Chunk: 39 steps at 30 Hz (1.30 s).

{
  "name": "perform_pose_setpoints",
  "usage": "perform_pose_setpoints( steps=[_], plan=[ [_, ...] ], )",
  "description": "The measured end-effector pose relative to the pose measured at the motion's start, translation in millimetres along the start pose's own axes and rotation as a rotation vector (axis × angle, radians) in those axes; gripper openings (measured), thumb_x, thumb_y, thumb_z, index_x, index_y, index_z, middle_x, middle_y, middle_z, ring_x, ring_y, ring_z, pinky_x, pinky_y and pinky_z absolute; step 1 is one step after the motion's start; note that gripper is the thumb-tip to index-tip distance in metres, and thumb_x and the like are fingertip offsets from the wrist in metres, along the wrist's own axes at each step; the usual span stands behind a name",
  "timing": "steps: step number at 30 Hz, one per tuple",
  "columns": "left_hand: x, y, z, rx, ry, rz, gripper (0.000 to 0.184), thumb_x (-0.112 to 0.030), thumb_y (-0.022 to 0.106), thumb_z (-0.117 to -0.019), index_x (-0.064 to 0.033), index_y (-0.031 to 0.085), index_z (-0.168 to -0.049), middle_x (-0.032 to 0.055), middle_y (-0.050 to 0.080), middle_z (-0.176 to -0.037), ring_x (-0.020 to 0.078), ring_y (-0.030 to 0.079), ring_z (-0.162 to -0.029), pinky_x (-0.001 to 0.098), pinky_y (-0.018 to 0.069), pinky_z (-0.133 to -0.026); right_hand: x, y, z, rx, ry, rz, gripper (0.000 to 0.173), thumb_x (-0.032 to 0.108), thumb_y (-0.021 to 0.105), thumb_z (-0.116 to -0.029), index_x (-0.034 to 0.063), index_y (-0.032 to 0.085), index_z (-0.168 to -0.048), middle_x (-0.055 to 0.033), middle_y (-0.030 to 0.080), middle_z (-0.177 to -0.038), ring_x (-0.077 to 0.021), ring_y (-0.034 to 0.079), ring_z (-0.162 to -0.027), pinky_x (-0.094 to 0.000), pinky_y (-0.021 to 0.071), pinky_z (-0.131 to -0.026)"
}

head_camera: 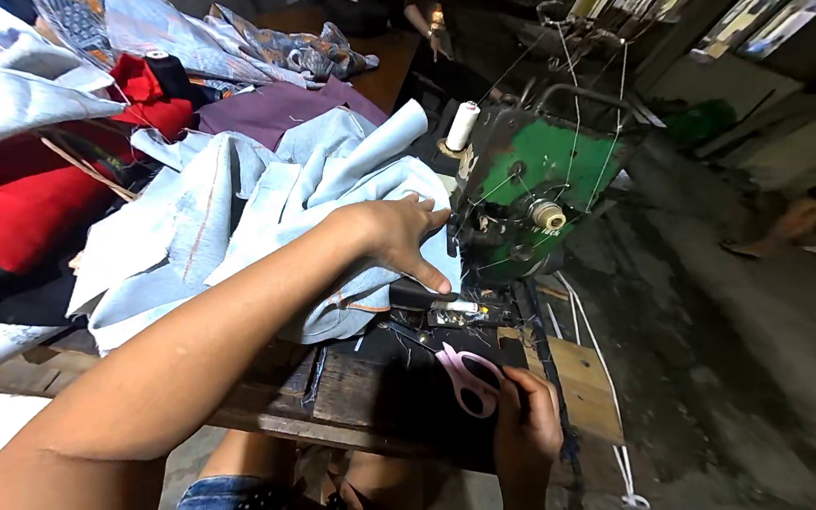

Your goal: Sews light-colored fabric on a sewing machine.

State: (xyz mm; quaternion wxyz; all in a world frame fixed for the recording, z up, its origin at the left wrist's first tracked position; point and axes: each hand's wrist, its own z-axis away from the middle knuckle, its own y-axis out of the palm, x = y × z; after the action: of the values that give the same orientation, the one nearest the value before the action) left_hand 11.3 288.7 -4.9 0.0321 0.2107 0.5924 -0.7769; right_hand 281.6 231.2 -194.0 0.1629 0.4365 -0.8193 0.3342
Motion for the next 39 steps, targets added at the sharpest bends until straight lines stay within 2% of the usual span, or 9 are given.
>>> perform_pose_setpoints(
  steps=[8,14,17,20,23,26,31,36,39],
  plan=[
    [-2,-14,-4,0.083,-0.035,-0.065,0.101,-0.057,0.071,-0.0905,-0.0125,0.02,-0.166,0.0234,0.01,-0.171,0.0417,0.01,-0.158,0.0581,0.0201,-0.123,1,1,1,-0.006,0.012,-0.023,0.024,0.008,0.054,-0.0915,-0.0112,0.069,-0.095,-0.0191,0.066,-0.095,-0.0079,0.063,-0.098,-0.0128,0.0469,-0.09],
    [-4,-19,-12,0.109,-0.061,-0.146,0.099,-0.062,0.068,-0.0907,-0.0143,0.023,-0.165,0.0257,0.012,-0.17,0.0439,0.014,-0.157,0.0598,0.0217,-0.122,-1,1,1,0.011,-0.018,-0.003,0.024,0.008,0.053,-0.0919,-0.0096,0.069,-0.093,-0.018,0.066,-0.095,-0.0087,0.063,-0.099,-0.013,0.0462,-0.091],
    [-6,-21,-15,0.117,-0.074,-0.15,0.101,-0.062,0.069,-0.0899,-0.012,0.023,-0.165,0.027,0.013,-0.169,0.0438,0.015,-0.157,0.0602,0.022,-0.122,1,1,1,0.013,-0.001,-0.002,0.024,0.007,0.053,-0.0919,-0.0103,0.069,-0.093,-0.0185,0.067,-0.095,-0.009,0.063,-0.099,-0.0133,0.046,-0.092],
    [-4,-22,-18,0.093,-0.066,-0.141,0.101,-0.06,0.071,-0.0896,-0.009,0.026,-0.164,0.0279,0.019,-0.167,0.043,0.021,-0.155,0.0609,0.0241,-0.12,0,0,1,0.019,-0.001,0.017,0.024,0.008,0.053,-0.0922,-0.0099,0.07,-0.093,-0.0192,0.066,-0.094,-0.0112,0.063,-0.099,-0.0149,0.0466,-0.091],
    [-5,-22,-21,0.113,-0.08,-0.175,0.102,-0.062,0.069,-0.0901,-0.0096,0.022,-0.165,0.0291,0.017,-0.168,0.0435,0.019,-0.156,0.0607,0.0228,-0.121,0,0,2,0.021,-0.009,0.02,0.024,0.008,0.053,-0.0923,-0.0093,0.07,-0.092,-0.0182,0.066,-0.093,-0.0101,0.063,-0.097,-0.0137,0.0467,-0.09],
    [-5,-22,-23,0.095,-0.082,-0.186,0.103,-0.064,0.068,-0.0894,-0.0093,0.024,-0.164,0.0298,0.021,-0.166,0.0441,0.024,-0.153,0.0623,0.0266,-0.118,-1,0,0,0.03,-0.019,0.0,0.025,0.009,0.053,-0.0936,-0.009,0.07,-0.092,-0.0172,0.066,-0.093,-0.0085,0.063,-0.098,-0.0126,0.0457,-0.091],
    [-9,-25,-24,0.112,-0.126,-0.172,0.103,-0.063,0.069,-0.0897,-0.0071,0.023,-0.164,0.0304,0.017,-0.167,0.0447,0.021,-0.155,0.0616,0.0249,-0.12,2,-1,2,0.025,0.003,0.008,0.025,0.008,0.053,-0.0923,-0.0093,0.07,-0.092,-0.0179,0.066,-0.093,-0.0089,0.062,-0.098,-0.0125,0.0454,-0.09],
    [-8,-25,-28,0.099,-0.125,-0.193,0.102,-0.064,0.068,-0.0895,-0.005,0.027,-0.163,0.0306,0.025,-0.164,0.0437,0.032,-0.15,0.0621,0.0304,-0.116,1,0,3,0.026,0.0,0.007,0.024,0.008,0.053,-0.0928,-0.0088,0.07,-0.09,-0.0169,0.066,-0.091,-0.0082,0.062,-0.096,-0.0119,0.0459,-0.089],
    [-7,-27,-30,0.099,-0.134,-0.185,0.101,-0.063,0.068,-0.09,-0.007,0.027,-0.163,0.0295,0.023,-0.165,0.0429,0.029,-0.152,0.0618,0.0287,-0.118,0,0,2,0.03,-0.01,0.008,0.024,0.008,0.052,-0.0929,-0.0085,0.07,-0.09,-0.0165,0.066,-0.091,-0.0084,0.062,-0.096,-0.0125,0.0458,-0.09]
  ],
)
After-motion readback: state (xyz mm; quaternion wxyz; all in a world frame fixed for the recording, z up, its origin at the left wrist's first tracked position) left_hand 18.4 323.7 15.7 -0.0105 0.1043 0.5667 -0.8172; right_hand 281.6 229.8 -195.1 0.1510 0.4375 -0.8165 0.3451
